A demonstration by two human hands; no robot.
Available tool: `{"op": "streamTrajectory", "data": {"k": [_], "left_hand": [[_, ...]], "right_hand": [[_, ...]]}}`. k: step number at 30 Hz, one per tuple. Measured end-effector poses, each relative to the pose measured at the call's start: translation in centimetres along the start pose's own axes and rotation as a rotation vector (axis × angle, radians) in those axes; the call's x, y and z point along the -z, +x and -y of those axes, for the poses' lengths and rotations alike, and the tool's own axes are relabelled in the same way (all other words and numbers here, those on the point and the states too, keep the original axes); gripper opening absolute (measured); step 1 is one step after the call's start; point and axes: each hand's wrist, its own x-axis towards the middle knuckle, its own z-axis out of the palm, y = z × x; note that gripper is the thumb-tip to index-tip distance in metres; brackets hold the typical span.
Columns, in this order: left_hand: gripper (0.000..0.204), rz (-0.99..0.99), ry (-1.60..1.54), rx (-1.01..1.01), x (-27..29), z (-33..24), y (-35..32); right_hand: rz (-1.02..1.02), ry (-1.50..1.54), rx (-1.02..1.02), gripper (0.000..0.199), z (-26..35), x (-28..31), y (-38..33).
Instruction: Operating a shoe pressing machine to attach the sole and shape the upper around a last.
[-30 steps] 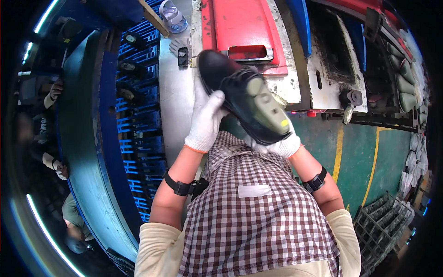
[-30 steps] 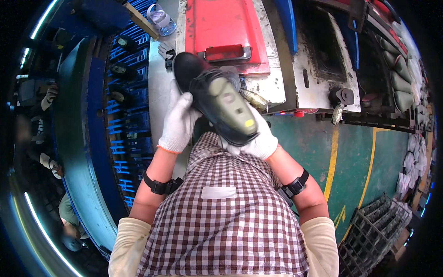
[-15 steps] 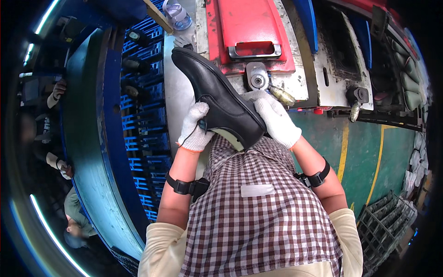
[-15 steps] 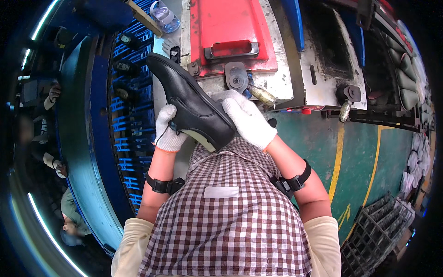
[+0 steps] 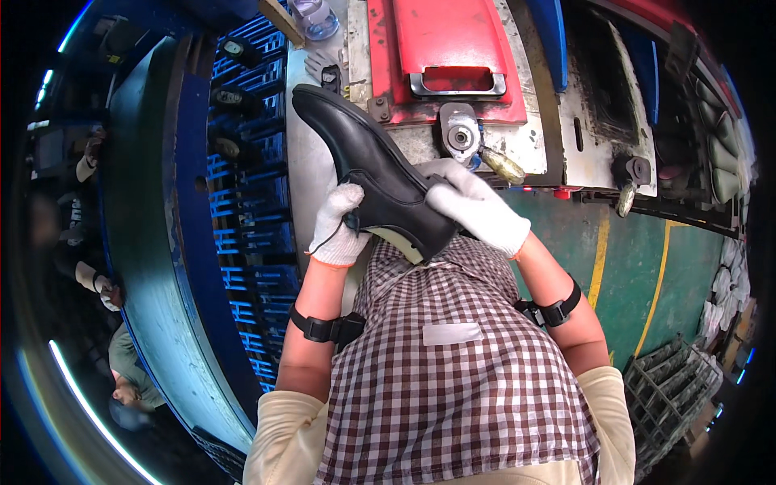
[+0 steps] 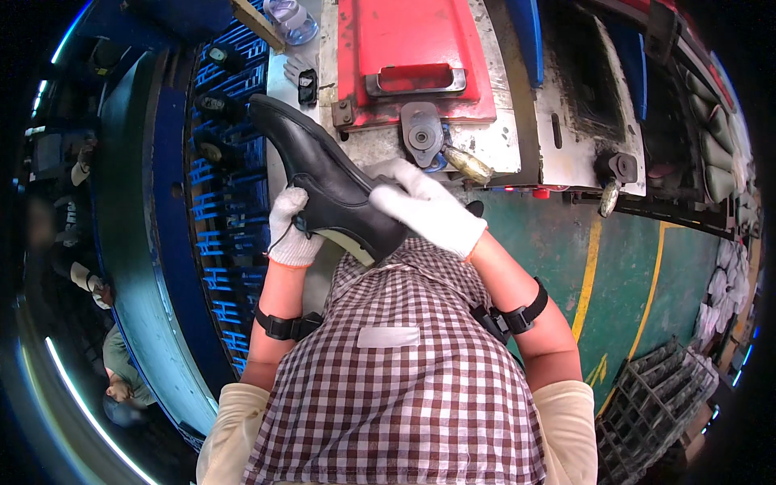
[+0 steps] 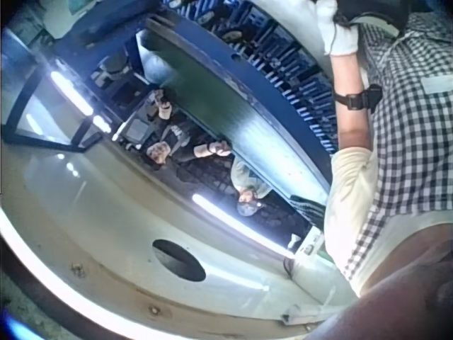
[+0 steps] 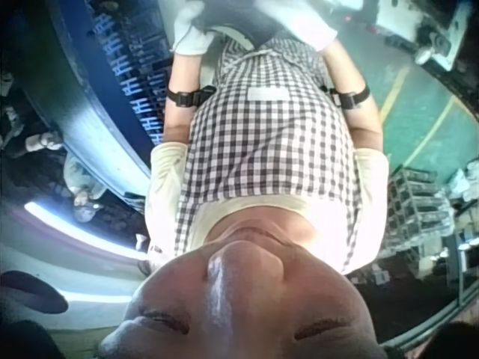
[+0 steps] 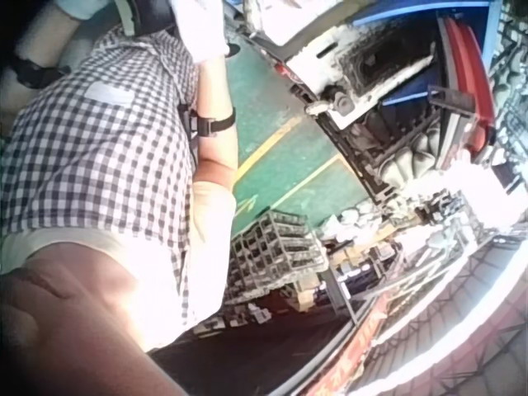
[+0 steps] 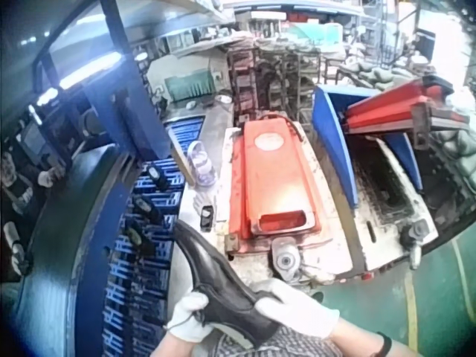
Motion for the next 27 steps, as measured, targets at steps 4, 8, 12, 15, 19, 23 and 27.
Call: {"op": "streamTrajectory", "data": {"k": [4,8,12,15,19,23,27], "left_hand": [[0.073,-0.021,0.134,-0.071,-0.8,-0.2,-0.2],[0.067,-0.081,0.092,-0.019,0.2,-0.4,-0.1],[0.056,-0.136,-0.044,0.025,1.6,-0.9,-0.1],[0.054,-0.117,-0.127,0.002,1.7,-1.2,0.3],[0.054,-0.110,-0.284,0.004,2.3,-1.5,0.5],[0.054,-0.172,-0.278,-0.017,2.8,-1.8,0.4],[0.047,-0.173,-0.222,-0.028,3.4,-1.8,0.0]], "right_hand": [[0.043,0.022,-0.045,0.047,0.0,-0.2,0.4],[0.025,0.086,-0.116,0.048,-0.8,-0.3,1.0],[0.167,0.034,-0.058,0.054,0.6,1.4,1.4],[0.153,0.414,-0.156,0.066,0.0,1.5,0.9],[0.205,0.379,-0.116,0.070,0.2,1.4,1.3],[0.231,0.298,-0.053,0.071,-0.7,1.3,1.9],[0.193,-0.057,-0.057,0.066,0.2,-0.1,2.4]]}}
